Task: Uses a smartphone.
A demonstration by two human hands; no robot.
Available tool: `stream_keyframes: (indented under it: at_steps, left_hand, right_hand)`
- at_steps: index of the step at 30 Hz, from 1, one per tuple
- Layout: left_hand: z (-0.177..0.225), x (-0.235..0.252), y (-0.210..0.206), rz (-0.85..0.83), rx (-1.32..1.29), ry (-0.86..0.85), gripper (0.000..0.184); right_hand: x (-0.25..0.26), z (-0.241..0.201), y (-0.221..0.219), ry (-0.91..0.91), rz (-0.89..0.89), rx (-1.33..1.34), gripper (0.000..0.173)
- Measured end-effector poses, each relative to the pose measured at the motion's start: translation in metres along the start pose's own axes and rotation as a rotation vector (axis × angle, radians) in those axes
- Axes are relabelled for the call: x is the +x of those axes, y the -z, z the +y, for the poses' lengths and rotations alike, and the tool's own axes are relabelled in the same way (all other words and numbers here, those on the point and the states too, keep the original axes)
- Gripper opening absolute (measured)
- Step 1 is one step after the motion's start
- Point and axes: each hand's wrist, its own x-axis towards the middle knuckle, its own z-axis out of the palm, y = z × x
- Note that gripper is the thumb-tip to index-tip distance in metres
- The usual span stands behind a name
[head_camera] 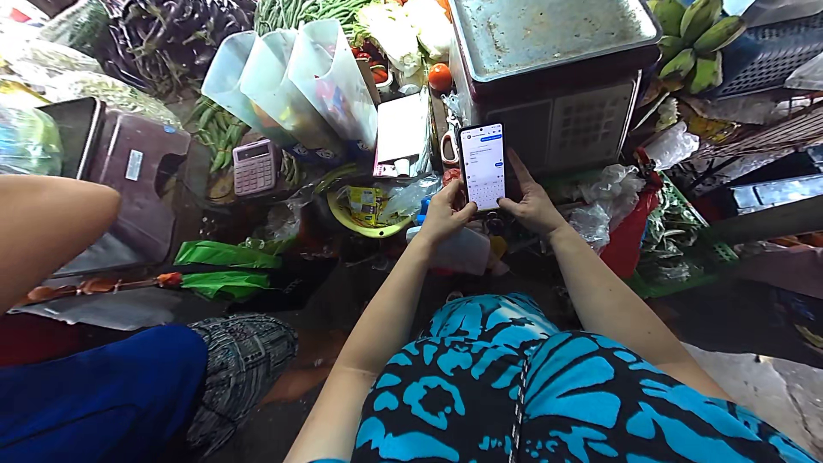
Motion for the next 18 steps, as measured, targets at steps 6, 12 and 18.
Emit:
stream_keyframes:
  at_steps: [6, 12, 18]
  left_hand:
    - [-0.002, 0.002, 0.000, -0.009, -0.020, 0.012, 0.029]
    - [-0.003, 0.002, 0.000, -0.009, -0.027, 0.024, 0.027]
    - [-0.003, 0.001, 0.001, -0.015, -0.039, 0.009, 0.028]
  right_hand:
    - [-0.002, -0.003, -0.002, 0.000, 0.013, 0.045, 0.094]
    - [-0.005, -0.010, -0.009, -0.042, 0.088, -0.038, 0.098]
    - [-0.007, -0.011, -0.007, -0.056, 0.049, -0.009, 0.107]
